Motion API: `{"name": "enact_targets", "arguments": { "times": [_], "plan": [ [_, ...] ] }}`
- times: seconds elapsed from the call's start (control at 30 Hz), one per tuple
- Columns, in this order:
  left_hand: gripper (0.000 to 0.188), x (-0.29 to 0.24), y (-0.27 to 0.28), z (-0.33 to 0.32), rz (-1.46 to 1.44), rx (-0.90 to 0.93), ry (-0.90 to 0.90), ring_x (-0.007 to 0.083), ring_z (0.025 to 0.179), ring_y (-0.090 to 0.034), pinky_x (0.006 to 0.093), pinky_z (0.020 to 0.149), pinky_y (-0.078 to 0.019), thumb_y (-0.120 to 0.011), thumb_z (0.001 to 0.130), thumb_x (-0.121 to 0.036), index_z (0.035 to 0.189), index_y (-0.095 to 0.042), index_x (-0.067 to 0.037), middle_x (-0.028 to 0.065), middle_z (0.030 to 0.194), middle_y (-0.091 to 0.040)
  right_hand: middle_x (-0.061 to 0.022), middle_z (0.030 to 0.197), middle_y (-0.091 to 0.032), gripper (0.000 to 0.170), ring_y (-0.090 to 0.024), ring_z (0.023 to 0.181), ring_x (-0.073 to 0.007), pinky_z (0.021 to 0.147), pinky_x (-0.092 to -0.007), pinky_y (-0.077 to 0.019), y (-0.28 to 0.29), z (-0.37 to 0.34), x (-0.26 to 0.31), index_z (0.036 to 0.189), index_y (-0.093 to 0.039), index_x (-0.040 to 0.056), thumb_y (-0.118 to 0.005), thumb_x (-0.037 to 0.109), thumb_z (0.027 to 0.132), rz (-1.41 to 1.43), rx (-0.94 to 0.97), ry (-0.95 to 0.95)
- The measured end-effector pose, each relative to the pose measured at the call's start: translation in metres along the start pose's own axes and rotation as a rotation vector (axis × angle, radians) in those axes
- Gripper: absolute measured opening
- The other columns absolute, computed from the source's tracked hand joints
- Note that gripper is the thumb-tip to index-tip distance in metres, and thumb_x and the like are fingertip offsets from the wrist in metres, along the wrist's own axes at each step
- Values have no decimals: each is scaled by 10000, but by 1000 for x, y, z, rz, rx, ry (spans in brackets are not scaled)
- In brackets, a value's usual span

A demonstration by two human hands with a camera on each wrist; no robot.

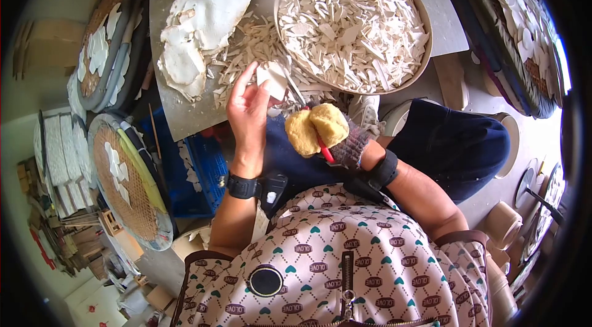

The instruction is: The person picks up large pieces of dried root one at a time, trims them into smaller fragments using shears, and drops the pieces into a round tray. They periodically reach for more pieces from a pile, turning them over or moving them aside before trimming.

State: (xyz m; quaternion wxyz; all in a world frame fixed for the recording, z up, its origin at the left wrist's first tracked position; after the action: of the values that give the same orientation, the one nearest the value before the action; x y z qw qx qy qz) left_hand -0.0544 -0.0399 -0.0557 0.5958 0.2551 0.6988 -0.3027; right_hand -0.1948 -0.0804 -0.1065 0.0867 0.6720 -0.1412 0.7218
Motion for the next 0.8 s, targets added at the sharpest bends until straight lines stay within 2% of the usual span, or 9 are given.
{"name": "enact_targets", "arguments": {
  "times": [0.03,0.07,0.17,0.27,0.33,0.43,0.57,0.73,0.8],
  "plan": [
    [344,5,5,0,14,-57,-44,109,762,-609,238,636,-519,-539,877,-47,1209,-467,8,99,910,-639,-114,1010,-619,256,-593,932,-203,811,-299,-474,-1,1,-1,1049,-570,16,-582,146,829,-92,-1,15],
    [334,9,8,0,-1,-65,-31,132,773,-618,251,652,-525,-535,880,-54,1201,-474,9,108,936,-635,-122,975,-617,280,-591,902,-258,782,-328,-478,-6,1,-12,1023,-574,38,-616,180,785,-10,-13,-20],
    [291,13,14,0,-87,-68,20,192,781,-646,274,661,-548,-534,883,-67,1159,-510,20,133,972,-634,-129,938,-617,319,-588,871,-315,752,-352,-481,-6,0,-9,996,-578,59,-659,224,735,7,17,-83],
    [260,16,22,6,-109,-32,132,212,752,-657,282,643,-560,-541,871,-47,1120,-532,27,139,950,-639,-123,922,-628,295,-602,854,-291,745,-338,-481,-6,0,9,988,-587,51,-644,228,760,-149,-2,25],
    [267,12,24,8,-97,-12,154,223,724,-661,285,627,-563,-548,864,-47,1118,-542,34,147,931,-642,-119,912,-640,272,-615,839,-259,736,-325,-482,-6,2,14,983,-595,35,-614,231,796,-17,-28,35],
    [276,5,24,10,-82,36,158,215,709,-659,282,614,-561,-555,856,-55,1116,-551,39,145,907,-645,-117,901,-660,290,-623,808,-159,707,-295,-482,-16,10,4,978,-611,-21,-511,236,887,689,73,-177],
    [281,9,24,7,-55,25,186,207,700,-658,273,606,-554,-566,847,-65,1106,-556,44,137,895,-647,-106,875,-660,319,-615,791,-128,708,-287,-486,-12,10,11,964,-617,-22,-519,274,892,512,39,-207],
    [294,17,27,9,-33,86,265,193,689,-653,266,593,-545,-580,834,-67,1107,-562,40,131,901,-646,-88,985,-626,270,-603,866,-130,761,-272,-494,-13,-6,-16,1036,-569,-20,-528,212,904,336,-54,-256],
    [262,17,27,9,-41,84,273,181,679,-647,262,585,-538,-586,830,-67,1071,-555,29,124,870,-645,-78,959,-633,268,-605,853,-132,753,-278,-491,-12,-8,-17,1025,-570,-8,-548,225,894,389,-91,-269]
  ]
}}
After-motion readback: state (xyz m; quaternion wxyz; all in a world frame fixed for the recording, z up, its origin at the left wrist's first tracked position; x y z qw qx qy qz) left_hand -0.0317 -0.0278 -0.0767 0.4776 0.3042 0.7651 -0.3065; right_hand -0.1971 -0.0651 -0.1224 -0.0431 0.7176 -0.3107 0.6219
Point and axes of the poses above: each hand's wrist, its own z-axis towards the middle knuckle, its own y-axis out of the back of the hand, x = y × z, the point moved 6 cm from there along z, towards the middle knuckle
